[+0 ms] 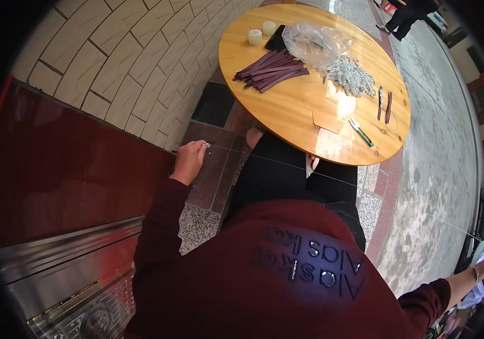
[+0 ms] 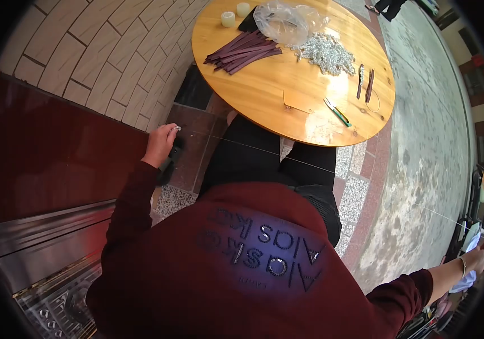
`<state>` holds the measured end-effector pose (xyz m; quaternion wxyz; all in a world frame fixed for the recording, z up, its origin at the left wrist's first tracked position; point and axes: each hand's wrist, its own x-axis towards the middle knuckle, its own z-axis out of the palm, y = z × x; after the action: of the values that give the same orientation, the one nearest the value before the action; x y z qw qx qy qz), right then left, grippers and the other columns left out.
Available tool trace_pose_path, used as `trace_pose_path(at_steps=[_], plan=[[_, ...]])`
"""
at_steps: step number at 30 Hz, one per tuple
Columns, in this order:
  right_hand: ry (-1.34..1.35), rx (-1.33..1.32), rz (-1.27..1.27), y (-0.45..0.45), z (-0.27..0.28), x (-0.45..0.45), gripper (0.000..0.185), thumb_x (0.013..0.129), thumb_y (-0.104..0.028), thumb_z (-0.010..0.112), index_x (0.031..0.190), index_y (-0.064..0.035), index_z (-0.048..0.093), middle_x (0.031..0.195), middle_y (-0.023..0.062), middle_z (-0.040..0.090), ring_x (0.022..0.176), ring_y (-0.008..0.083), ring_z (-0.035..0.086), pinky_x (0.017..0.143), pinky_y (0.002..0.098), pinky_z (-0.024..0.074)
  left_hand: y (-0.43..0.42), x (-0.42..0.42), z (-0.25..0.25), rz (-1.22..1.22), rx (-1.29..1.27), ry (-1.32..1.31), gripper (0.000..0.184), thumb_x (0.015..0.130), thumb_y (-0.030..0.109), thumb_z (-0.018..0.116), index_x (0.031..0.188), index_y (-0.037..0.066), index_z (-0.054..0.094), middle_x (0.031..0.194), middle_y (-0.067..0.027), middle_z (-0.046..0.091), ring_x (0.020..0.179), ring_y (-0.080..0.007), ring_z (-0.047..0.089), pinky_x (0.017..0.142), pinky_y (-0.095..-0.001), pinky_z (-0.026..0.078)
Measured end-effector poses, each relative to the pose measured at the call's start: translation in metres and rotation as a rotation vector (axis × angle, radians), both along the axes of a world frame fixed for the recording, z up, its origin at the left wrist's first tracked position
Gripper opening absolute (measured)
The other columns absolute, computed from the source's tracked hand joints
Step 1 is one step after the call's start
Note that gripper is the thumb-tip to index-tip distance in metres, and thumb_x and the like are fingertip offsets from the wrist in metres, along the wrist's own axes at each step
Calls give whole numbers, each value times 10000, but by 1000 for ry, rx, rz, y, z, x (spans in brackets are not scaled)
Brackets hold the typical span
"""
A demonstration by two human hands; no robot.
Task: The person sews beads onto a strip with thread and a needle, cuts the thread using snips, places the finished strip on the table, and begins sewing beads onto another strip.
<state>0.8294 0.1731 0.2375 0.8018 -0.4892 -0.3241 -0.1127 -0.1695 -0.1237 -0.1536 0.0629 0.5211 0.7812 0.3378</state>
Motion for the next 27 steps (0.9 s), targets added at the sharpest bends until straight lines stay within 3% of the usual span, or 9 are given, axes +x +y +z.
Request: trace_pose_path(at_steps=[2, 3, 5, 7, 8, 10, 17, 22, 27], plan=[[-282, -474, -465, -4, -12, 31, 279, 857, -292, 565, 999, -56, 610, 1000, 107, 590, 907, 257, 563, 809, 357, 450, 8, 15, -2, -39, 15, -67, 139, 848, 120, 568, 907, 9, 627, 766, -180, 604, 691, -327, 605, 603, -394, 467], [-507, -695, -703, -3, -19, 43, 288, 850, -302, 575, 1009, -65, 621, 1031, 101, 598, 941, 251, 566, 834, 351, 447, 13, 25, 20, 43, -208, -384, 159, 865, 133, 566, 894, -7, 636, 700, -134, 605, 619, -196, 609, 502, -321, 461], [-948, -848, -905, 12, -36, 47, 309, 836, -320, 594, 1028, -83, 644, 1092, 91, 615, 1010, 239, 573, 884, 340, 440, 22, 35, 26, 0, -186, -613, 172, 889, 145, 549, 921, 0, 636, 704, -67, 583, 601, -116, 561, 471, -246, 436], [-945, -693, -604, 33, -60, -19, 297, 852, -263, 578, 1049, -47, 630, 1110, 118, 615, 1015, 240, 585, 911, 340, 454, 30, 48, 38, -45, -171, -838, 186, 914, 157, 532, 947, 6, 636, 708, -1, 561, 584, -36, 513, 441, -171, 411], [-475, -332, 113, 34, -74, -113, 274, 875, -196, 552, 1060, -1, 604, 1097, 150, 607, 986, 247, 594, 912, 345, 472, 34, 58, 52, -85, -148, -960, 189, 919, 162, 528, 969, 8, 626, 720, 4, 556, 580, -35, 508, 438, -164, 409], [-143, -56, 752, 4, -87, -235, 228, 920, -62, 501, 1081, 91, 554, 1071, 213, 591, 928, 261, 610, 915, 356, 507, 42, 76, 72, -144, -138, -1078, 194, 925, 168, 523, 990, 11, 615, 732, 8, 551, 576, -34, 503, 434, -157, 406], [-388, -221, 1244, -122, -156, -544, 232, 959, -94, 440, 1130, 51, 499, 674, 57, 513, 534, 82, 470, 472, 202, 421, 58, 122, 106, -351, -92, -1293, 197, 928, 141, 524, 1024, -12, 601, 753, -18, 569, 650, -53, 563, 457, -159, 459], [-674, -723, 1590, -163, -184, -603, 136, 907, -42, 496, 1028, -16, 553, 719, 45, 567, 562, 104, 551, 526, 229, 441, 62, 145, 114, -405, -90, -1269, 207, 908, 107, 551, 1060, -26, 594, 825, -73, 627, 702, -83, 605, 481, -170, 484], [-835, -614, 1788, -174, -240, -639, 136, 833, -33, 602, 967, -37, 574, 821, 95, 620, 716, 231, 630, 622, 294, 504, 62, 158, 115, -424, -55, -1274, 208, 894, 81, 565, 1069, -29, 589, 850, -98, 646, 708, -98, 614, 499, -185, 497]])
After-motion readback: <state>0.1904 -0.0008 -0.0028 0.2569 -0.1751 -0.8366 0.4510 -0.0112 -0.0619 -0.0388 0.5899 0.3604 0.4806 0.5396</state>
